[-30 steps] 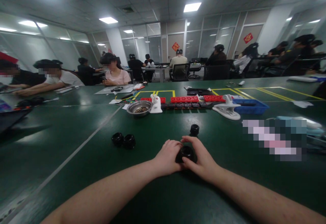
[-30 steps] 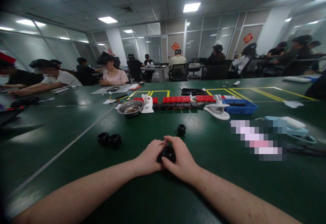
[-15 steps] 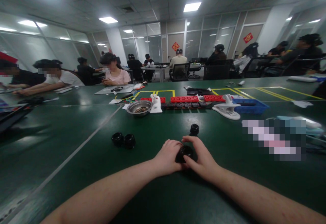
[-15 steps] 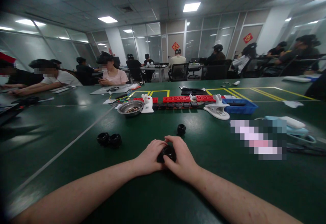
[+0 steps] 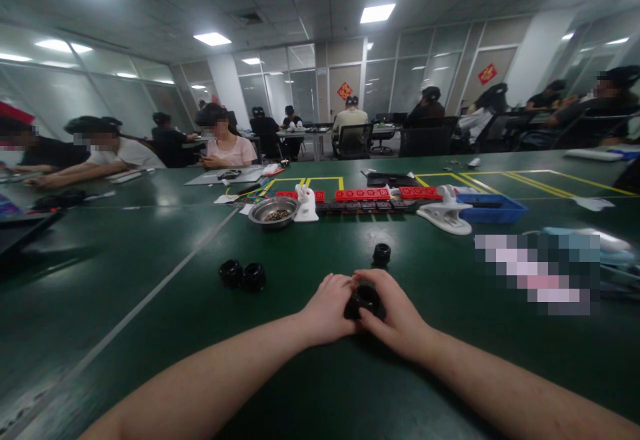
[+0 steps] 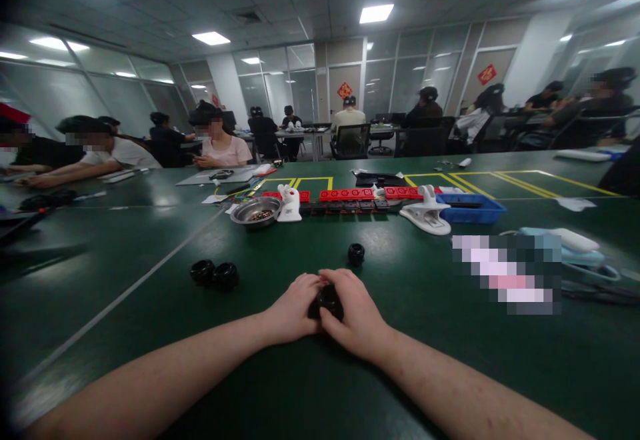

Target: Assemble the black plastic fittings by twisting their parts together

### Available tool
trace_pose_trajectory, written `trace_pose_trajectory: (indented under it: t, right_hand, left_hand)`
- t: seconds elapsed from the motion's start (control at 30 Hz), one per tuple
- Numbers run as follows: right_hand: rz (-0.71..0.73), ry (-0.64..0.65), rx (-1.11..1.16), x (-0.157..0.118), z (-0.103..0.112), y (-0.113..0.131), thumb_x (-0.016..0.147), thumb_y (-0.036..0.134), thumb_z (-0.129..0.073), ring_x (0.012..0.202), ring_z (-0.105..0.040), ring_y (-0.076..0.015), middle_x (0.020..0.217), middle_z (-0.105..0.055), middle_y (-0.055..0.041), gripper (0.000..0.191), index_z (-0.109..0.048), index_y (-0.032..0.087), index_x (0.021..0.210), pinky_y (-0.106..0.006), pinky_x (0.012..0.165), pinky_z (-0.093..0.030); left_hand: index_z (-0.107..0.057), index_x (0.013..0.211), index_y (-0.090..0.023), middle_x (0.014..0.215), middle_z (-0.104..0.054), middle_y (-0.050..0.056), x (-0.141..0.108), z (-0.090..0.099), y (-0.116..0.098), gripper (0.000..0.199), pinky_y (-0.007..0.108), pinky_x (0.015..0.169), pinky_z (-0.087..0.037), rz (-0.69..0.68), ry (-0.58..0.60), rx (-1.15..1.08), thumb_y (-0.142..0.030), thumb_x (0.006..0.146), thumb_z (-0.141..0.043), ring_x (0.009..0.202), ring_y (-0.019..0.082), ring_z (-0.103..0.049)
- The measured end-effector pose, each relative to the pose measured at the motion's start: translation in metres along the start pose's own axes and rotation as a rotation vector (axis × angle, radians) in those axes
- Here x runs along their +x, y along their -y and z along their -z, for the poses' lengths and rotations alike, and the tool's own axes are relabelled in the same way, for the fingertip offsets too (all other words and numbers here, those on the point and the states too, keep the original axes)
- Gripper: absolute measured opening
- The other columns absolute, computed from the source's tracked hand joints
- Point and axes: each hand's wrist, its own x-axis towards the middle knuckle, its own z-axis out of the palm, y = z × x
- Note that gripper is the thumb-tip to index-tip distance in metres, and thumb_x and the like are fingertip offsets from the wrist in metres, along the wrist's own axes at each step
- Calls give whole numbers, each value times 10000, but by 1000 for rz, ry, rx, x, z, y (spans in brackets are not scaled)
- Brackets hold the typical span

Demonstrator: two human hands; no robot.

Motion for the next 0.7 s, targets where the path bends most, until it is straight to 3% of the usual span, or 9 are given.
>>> trace_pose_trajectory:
  t: [0.2, 0.43, 0.53, 0.7]
  right_hand:
    - [-86, -38, -42, 0, -1, -1, 692, 205, -539, 913, -500, -240, 980, -517, -93, 412, -402, 184, 1081, -430, 810, -423]
    - [-12, 24, 47, 0, 1, 1, 680, 138, -457, 957, -481, -229, 1033, -492, -97, 425, -383, 176, 1097, -407, 839, -414]
    - [-75, -15, 8, 1, 0, 0, 701, 190, -498, 1003, -460, -248, 1074, -474, -110, 435, -367, 178, 1115, -435, 864, -391]
    - [-129, 12, -8, 1, -1, -2, 708, 222, -532, 893, -506, -228, 962, -519, -90, 380, -398, 175, 1061, -413, 799, -429]
  left_hand:
    - [-502, 1016, -184, 1068, -520, 74, 0, 2, -2, 454, 451, 944, -291, -8, 3, -14, -400, 640, -638, 1020, 261, -451]
    - [-499, 1015, -172, 1069, -517, 82, 0, 0, 1, 456, 447, 952, -280, -6, -9, -6, -397, 642, -633, 1025, 261, -449]
    - [-512, 978, -169, 1055, -522, 78, 0, 2, 0, 449, 438, 948, -290, -12, -7, -5, -423, 631, -642, 1011, 254, -453]
    - [-499, 1028, -158, 1055, -520, 85, 0, 3, -2, 486, 425, 942, -301, -14, -10, -6, -414, 640, -641, 999, 251, -457]
